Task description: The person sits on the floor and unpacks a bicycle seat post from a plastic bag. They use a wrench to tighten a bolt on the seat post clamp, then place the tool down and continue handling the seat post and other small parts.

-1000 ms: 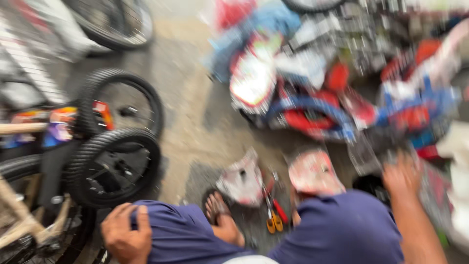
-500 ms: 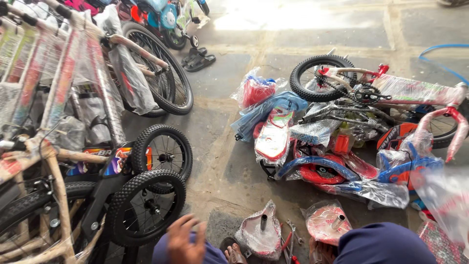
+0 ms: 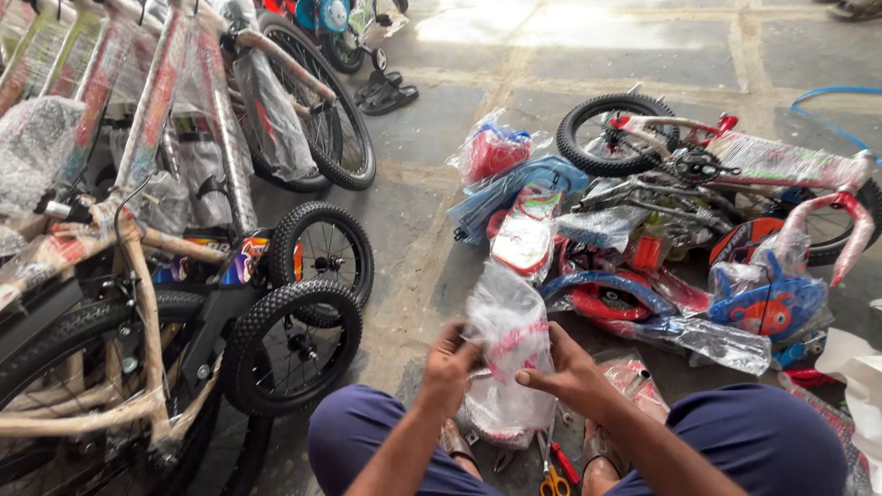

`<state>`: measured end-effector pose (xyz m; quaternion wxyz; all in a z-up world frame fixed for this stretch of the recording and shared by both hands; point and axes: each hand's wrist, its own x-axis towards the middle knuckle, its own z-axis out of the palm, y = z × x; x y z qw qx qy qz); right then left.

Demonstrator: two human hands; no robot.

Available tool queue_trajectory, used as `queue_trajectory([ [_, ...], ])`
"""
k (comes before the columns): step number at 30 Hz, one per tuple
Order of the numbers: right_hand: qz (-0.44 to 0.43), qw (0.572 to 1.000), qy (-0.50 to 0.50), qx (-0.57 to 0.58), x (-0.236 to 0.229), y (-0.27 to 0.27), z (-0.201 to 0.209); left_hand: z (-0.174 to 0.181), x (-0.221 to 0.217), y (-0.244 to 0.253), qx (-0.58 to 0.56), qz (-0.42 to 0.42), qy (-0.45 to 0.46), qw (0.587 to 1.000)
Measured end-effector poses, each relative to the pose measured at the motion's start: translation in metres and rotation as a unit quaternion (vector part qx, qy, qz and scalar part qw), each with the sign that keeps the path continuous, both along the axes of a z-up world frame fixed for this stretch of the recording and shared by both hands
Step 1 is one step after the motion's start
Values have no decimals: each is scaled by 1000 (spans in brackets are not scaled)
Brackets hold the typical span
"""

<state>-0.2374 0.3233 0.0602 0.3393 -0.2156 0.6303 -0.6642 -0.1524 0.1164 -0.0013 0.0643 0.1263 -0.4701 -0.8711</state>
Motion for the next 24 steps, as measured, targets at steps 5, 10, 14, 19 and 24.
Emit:
queue_trajectory([
  [5, -41, 992, -112, -29, 1, -6, -56, -21, 2, -23, 64, 172, -15, 983],
  [10, -156, 987, -26, -16, -19, 16, -87, -23, 0, -26, 56, 317, -53, 945],
  [14, -157, 978, -136, -35, -21, 31, -95, -28, 1, -32, -47, 337, -73, 937],
  [19, -208, 974, -61, -66, -14, 29, -97, -29, 1, -24, -310, 349, -33, 884],
  [24, -230, 970, -71, -15, -2, 23, -98, -16, 18, 12, -599, 175, -21, 781],
])
